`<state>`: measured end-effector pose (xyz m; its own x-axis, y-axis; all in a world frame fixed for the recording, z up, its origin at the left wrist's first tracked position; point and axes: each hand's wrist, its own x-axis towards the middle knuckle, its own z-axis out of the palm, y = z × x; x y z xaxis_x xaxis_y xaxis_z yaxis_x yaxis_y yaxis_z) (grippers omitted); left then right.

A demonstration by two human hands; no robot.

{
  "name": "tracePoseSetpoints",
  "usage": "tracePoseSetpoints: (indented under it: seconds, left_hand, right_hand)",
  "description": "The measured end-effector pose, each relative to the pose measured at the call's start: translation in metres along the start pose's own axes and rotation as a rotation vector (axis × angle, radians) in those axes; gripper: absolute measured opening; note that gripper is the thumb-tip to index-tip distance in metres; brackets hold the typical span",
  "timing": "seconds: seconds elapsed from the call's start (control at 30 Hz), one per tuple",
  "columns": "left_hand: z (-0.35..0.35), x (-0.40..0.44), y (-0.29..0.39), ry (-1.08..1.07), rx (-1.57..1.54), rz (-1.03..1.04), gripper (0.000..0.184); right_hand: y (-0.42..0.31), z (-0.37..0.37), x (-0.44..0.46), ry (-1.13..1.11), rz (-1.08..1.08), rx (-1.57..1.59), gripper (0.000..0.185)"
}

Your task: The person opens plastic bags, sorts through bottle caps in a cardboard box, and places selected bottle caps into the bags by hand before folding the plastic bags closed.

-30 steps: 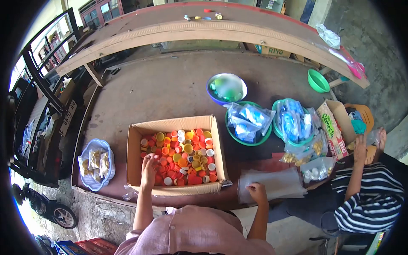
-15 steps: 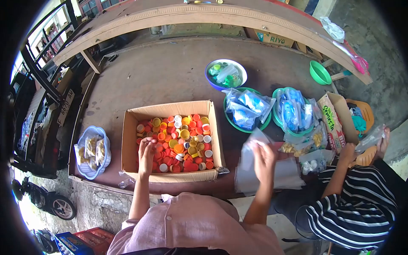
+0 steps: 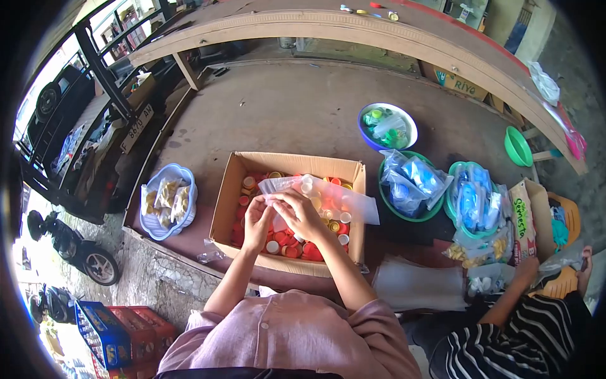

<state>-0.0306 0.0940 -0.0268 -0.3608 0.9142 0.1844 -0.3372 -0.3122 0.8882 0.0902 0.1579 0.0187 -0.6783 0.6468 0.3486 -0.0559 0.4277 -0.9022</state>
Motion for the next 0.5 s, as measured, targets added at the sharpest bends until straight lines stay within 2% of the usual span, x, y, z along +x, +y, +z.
tracePoseSetpoints:
  seconds: [0.07, 0.13, 0.2, 0.33, 0.47, 0.5]
  left_hand:
    - [-0.004, 0.003, -0.01, 0.016, 0.009, 0.016, 0.017]
    - [-0.004, 0.002, -0.012, 0.093, 0.003, -0.142, 0.024]
    - [-0.002, 0.002, -0.008, 0.113, -0.035, -0.188, 0.032]
    - [-0.009, 0.004, -0.01, 0.198, -0.024, -0.189, 0.033]
    - [-0.01, 0.002, -0.012, 0.187, -0.011, -0.201, 0.025]
    - [-0.006, 0.001, -0.013, 0.138, -0.002, -0.162, 0.025]
  right_hand:
    - [0.013, 0.002, -0.006, 0.051, -0.057, -0.105, 0.022]
    - [0.024, 0.003, -0.013, 0.129, -0.107, -0.242, 0.032]
    - [0.028, 0.005, -0.018, 0.196, -0.106, -0.344, 0.033]
    - [0.028, 0.006, -0.017, 0.249, -0.141, -0.312, 0.033]
    - [0.027, 0.01, -0.018, 0.213, -0.088, -0.186, 0.033]
    - [0.025, 0.011, -0.019, 0.197, 0.013, -0.068, 0.029]
